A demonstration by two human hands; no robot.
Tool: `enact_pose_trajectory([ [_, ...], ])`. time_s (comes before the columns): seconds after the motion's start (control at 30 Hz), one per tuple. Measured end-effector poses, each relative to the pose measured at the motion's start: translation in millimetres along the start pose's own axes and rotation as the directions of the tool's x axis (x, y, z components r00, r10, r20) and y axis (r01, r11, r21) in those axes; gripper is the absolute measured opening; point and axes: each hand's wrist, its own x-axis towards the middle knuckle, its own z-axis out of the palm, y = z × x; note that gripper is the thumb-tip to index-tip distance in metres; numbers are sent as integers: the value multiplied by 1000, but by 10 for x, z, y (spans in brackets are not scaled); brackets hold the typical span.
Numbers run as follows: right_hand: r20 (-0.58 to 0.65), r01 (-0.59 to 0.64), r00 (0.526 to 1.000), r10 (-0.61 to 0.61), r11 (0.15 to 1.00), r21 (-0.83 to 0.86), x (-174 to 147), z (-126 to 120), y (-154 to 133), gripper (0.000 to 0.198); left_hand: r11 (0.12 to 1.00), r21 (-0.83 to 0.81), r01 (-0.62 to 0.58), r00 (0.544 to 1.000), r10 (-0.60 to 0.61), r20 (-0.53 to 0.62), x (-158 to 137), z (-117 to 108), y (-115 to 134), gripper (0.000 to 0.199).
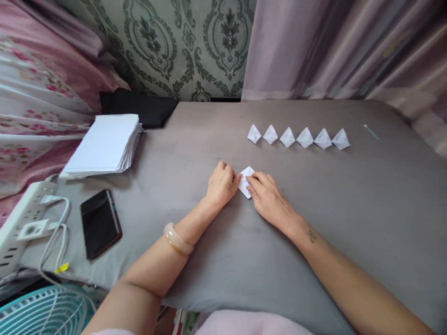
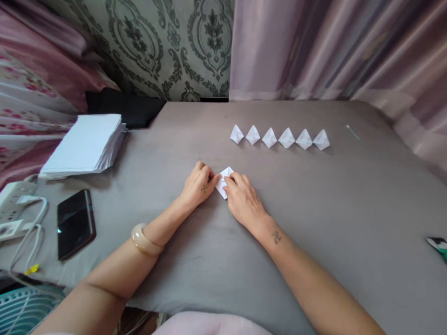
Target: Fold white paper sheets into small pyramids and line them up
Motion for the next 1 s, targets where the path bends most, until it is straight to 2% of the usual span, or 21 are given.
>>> enact_pose_trajectory([
  [0.1,55,32,998,-24,990,-141,-53,46,-16,38,990,-134,54,999,-52,15,80,-38,-69,29],
  [0.2,70,47,997,-33,976,-214,-62,48,-4,40,925,-330,190,978,-149,145,154,-127,-160,46],
  [0.27,78,53,996,-35,968,-246,-58,46,-5,41,904,-377,201,972,-136,191,164,-184,-190,42],
  [0.37,84,52,996,-30,960,-274,-55,46,-13,42,929,-335,154,980,-101,169,129,-235,-165,24],
  [0.43,85,49,996,-25,958,-283,-53,45,-16,42,936,-319,150,982,-104,156,99,-246,-129,19],
  [0.77,102,30,995,-4,965,-260,-42,21,-21,42,954,-269,128,989,-101,110,66,-173,-94,10],
  [1.0,124,14,992,8,984,-178,-17,11,77,43,967,-238,86,995,-73,63,53,-73,-124,11],
])
